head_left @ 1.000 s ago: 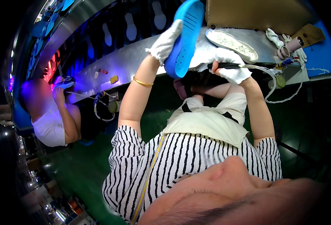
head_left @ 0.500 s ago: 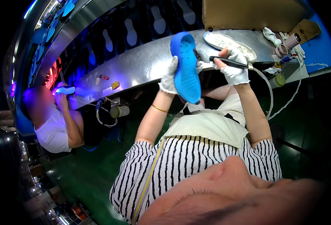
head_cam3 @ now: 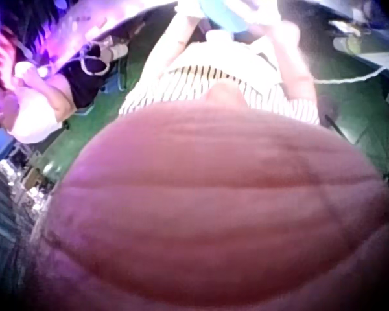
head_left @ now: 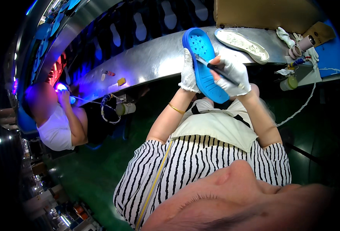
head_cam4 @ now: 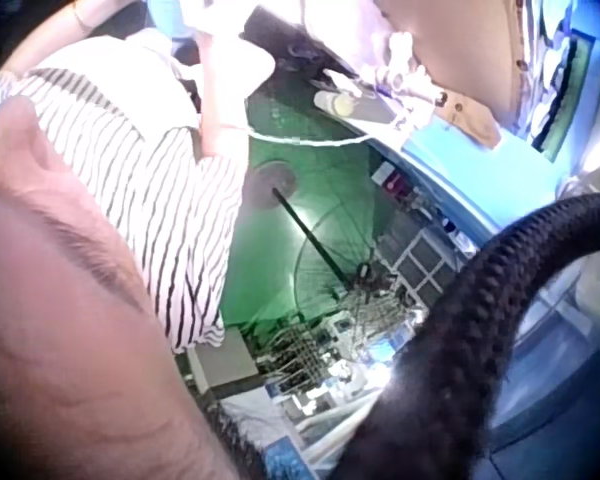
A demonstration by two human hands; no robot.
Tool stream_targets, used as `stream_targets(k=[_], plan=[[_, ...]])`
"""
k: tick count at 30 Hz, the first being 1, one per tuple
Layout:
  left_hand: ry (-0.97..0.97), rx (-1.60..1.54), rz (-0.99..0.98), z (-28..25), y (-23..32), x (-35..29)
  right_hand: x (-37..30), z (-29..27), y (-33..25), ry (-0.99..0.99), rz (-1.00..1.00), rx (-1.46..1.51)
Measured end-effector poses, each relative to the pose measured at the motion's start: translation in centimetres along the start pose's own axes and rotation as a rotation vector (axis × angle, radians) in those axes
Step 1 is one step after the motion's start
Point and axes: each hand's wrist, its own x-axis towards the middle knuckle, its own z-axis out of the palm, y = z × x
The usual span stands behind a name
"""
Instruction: The person applies a liquid substance to blue shoe soles using a brush, handling the soles one by one and placing them onto a moving conveyor belt.
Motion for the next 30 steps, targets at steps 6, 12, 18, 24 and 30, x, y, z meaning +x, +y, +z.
stream_targets(k=[6,12,18,24,30], plan=[[0.040,0.069,0.071,0.2,1.0,0.1,-1.0,-0.1,-1.6,-0.021,0.107,0.108],[0.053,0.117,0.106,-0.1,2.4,0.3,-1.4,0.6,-2.0,-0.174,0.124,0.120],[-0.103,-0.171,0.003,1.4,3.0,-1.4,-0.2,-1.7,-0.7,-0.139,0.321,0.244],[-0.215,-0.289,-0.001,2.9,1.4,-2.9,-0.2,-2.1,-0.8,-0.014,0.283,0.356],[-0.237,-0.069,0.120,0.7,2.2,-0.3,-1.2,0.2,-2.7,-0.139,0.182,0.354]])
